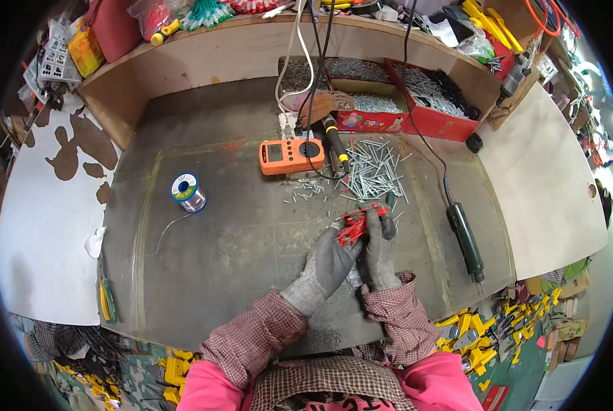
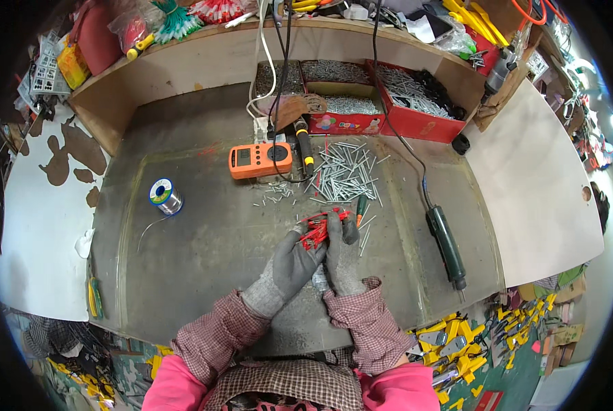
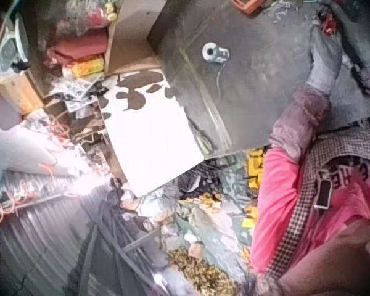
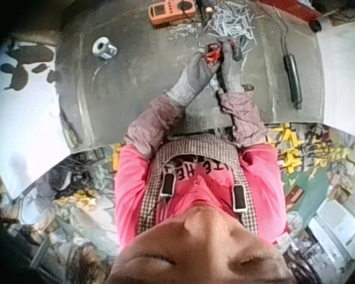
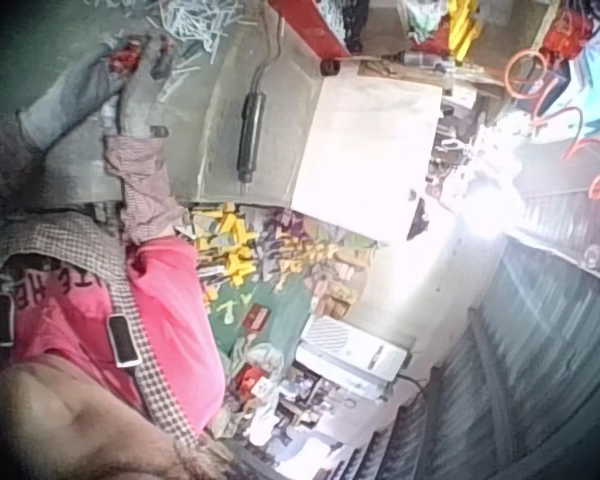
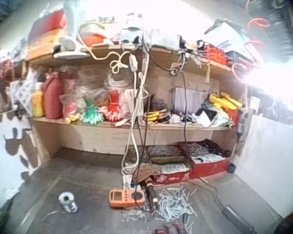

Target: The person fastens a component to a metal plate using an electric screwdriver, sorts pins and small plastic parts on the workbench, and solders wires to electronic components using a soldering iron before twisting the wires by hand.

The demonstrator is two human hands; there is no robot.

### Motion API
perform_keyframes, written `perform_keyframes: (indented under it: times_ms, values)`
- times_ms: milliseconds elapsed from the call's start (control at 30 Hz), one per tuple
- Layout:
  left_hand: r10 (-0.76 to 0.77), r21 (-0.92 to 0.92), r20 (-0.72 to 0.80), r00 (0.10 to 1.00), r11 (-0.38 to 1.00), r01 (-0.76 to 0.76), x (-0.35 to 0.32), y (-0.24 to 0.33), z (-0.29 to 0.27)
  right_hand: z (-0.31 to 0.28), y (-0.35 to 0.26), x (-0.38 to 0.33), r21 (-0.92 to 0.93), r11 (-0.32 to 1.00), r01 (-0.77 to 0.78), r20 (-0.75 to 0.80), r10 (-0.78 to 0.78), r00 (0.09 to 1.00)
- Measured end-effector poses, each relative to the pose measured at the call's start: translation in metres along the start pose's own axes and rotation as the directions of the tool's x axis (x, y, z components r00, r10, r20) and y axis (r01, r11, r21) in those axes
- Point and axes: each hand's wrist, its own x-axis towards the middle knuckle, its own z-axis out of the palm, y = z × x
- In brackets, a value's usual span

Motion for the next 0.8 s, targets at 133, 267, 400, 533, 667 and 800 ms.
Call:
perform_keyframes:
  times_ms: [133, 267, 400, 533, 667, 800]
  values:
    - [0.048, -0.011, -0.041, 0.998, 0.999, -0.048, 0.004, -0.009, -0.012, 0.009, -0.013, -0.007, 0.191, 0.981, 0.046, 0.015, -0.05, 0.999]
    - [0.302, 0.862, 0.318, 0.899, 0.302, -0.407, 0.001, -0.012, -0.009, 0.009, -0.012, -0.006, 0.18, 0.982, 0.058, 0.009, -0.061, 0.998]
    - [0.289, 0.264, 0.121, 0.95, 0.913, -0.311, 0.001, -0.016, 0.015, 0.008, -0.009, -0.006, 0.196, 0.98, 0.042, -0.035, -0.036, 0.999]
    - [0.171, -0.032, 0.016, 0.985, 0.985, -0.17, 0.003, -0.011, 0.026, 0.014, -0.019, -0.008, 0.252, 0.96, 0.123, -0.028, -0.12, 0.992]
    - [0.298, 0.478, 0.081, 0.951, 0.825, -0.3, 0.008, -0.012, 0.01, 0.014, -0.022, -0.009, 0.253, 0.952, 0.172, 0.02, -0.183, 0.983]
    - [0.054, 0.254, 0.012, 0.998, 0.966, -0.055, 0.01, -0.013, 0.01, 0.014, -0.026, -0.009, 0.19, 0.96, 0.206, 0.06, -0.221, 0.974]
